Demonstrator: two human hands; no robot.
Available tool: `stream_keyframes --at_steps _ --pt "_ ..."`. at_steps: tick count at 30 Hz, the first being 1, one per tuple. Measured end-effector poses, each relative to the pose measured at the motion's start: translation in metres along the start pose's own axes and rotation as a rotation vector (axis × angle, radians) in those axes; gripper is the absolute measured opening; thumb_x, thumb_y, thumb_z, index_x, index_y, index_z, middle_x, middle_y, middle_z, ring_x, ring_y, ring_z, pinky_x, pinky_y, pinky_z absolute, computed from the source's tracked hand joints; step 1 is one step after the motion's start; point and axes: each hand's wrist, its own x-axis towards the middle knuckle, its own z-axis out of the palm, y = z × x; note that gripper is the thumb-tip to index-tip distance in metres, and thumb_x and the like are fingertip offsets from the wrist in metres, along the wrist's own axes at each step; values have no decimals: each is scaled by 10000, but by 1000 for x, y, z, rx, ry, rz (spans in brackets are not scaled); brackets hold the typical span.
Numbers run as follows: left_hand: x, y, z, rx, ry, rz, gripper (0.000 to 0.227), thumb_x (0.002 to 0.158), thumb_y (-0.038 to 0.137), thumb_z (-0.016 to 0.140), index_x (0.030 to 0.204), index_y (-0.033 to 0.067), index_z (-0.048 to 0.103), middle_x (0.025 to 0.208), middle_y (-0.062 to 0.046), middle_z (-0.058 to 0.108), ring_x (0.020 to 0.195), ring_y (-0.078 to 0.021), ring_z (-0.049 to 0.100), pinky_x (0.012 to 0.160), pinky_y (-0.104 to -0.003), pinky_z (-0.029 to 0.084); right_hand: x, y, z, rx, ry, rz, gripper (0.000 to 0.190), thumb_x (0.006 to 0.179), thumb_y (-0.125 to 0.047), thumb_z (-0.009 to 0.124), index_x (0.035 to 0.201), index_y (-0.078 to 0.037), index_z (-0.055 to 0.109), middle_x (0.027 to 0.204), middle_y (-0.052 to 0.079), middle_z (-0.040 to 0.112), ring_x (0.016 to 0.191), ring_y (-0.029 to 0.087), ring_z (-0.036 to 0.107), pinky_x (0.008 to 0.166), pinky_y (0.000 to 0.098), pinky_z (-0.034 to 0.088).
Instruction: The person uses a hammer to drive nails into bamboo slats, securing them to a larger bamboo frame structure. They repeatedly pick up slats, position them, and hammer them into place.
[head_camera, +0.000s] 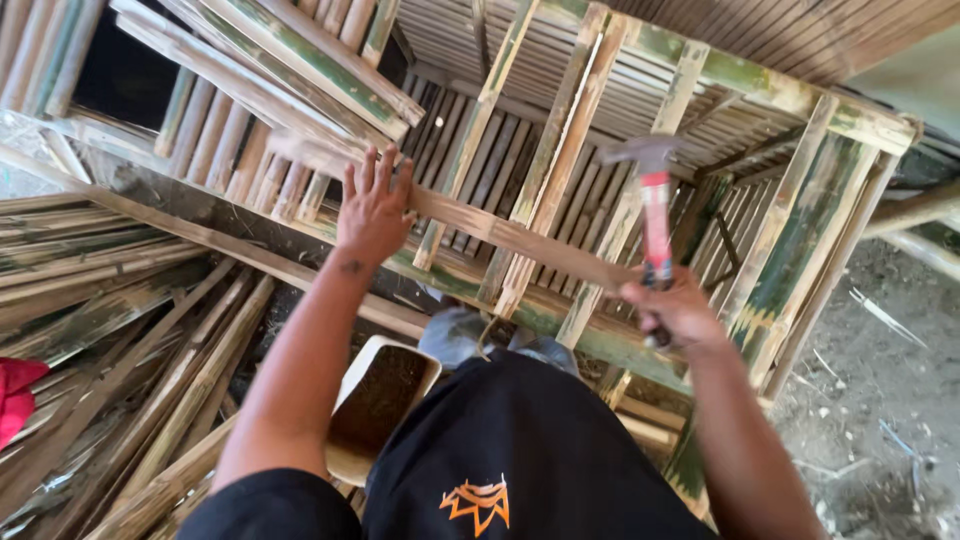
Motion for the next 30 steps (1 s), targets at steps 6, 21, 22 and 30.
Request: stream_keyframes --at_steps 6,21,22,30 --pt "14 6 27 -249 -341 -68 446 1044 426 563 1287 58 497 1151 -190 630 1104 -372 621 954 -548 484 6 -45 -14 122 339 -190 304 931 -292 681 1161 -94 663 872 72 783 449 57 524 398 223 475" --pt "126 113 295 -1066 -154 -555 209 981 207 589 1125 56 579 1049 -231 711 1007 -460 659 843 -537 523 23 83 84 -22 271 104 322 913 -251 716 1134 -17 698 770 66 742 433 127 550 411 309 442" --pt "130 111 294 -1063 -155 -553 196 981 215 610 1101 61 595 1042 -228 706 1001 -459 653 834 -529 522 30 87 81 -22 273 133 321 911 -251 715 1131 -17 694 774 66 738 439 125 548 411 309 445" --pt "126 107 273 -1195 -334 -541 143 920 194 696 968 75 634 880 -153 702 850 -347 670 798 -445 524 35 89 84 36 277 178 320 897 -234 733 1124 -14 679 791 86 733 447 122 536 414 311 452"
